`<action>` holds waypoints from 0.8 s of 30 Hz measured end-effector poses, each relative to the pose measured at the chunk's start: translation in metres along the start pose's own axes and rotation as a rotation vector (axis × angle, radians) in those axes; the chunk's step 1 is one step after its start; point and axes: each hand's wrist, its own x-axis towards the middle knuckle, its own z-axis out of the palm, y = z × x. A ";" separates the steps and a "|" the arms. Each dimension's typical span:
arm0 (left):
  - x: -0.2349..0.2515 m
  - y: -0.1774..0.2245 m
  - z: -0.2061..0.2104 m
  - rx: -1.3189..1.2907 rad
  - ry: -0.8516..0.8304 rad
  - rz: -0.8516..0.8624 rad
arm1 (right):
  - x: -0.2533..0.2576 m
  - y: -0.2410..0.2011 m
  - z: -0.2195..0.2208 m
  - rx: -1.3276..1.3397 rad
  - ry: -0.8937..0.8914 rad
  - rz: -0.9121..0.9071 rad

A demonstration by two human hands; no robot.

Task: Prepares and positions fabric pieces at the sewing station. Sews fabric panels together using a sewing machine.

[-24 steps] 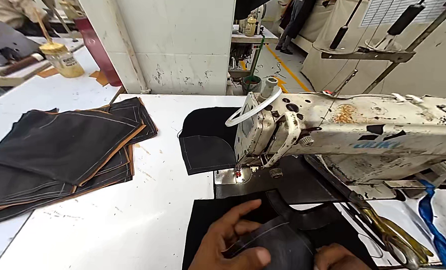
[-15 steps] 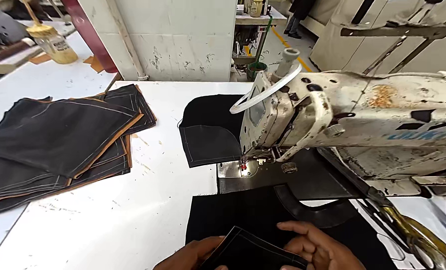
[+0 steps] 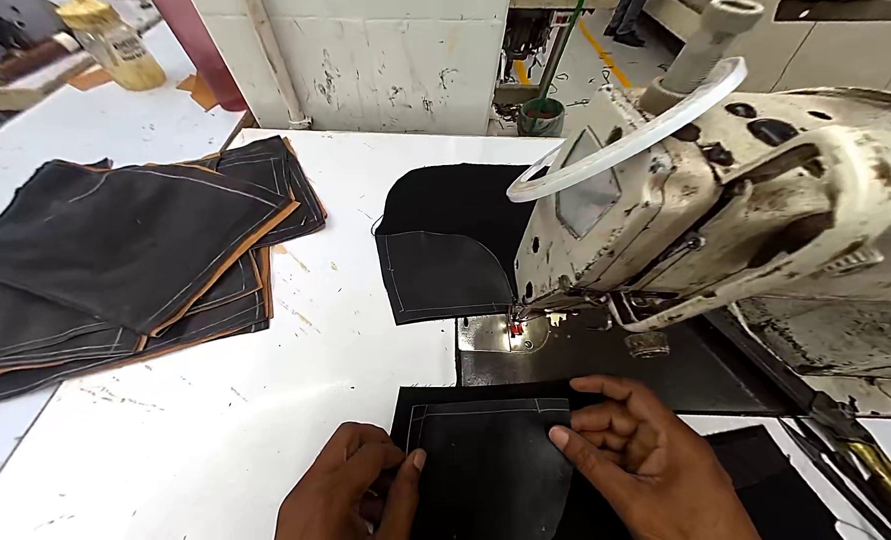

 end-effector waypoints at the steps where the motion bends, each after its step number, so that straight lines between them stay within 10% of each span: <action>1: 0.002 -0.001 -0.001 0.014 0.010 0.003 | 0.000 -0.001 0.001 0.003 0.006 0.005; 24: 0.019 -0.011 -0.006 0.161 0.069 0.020 | 0.003 -0.014 0.013 -0.112 0.103 0.087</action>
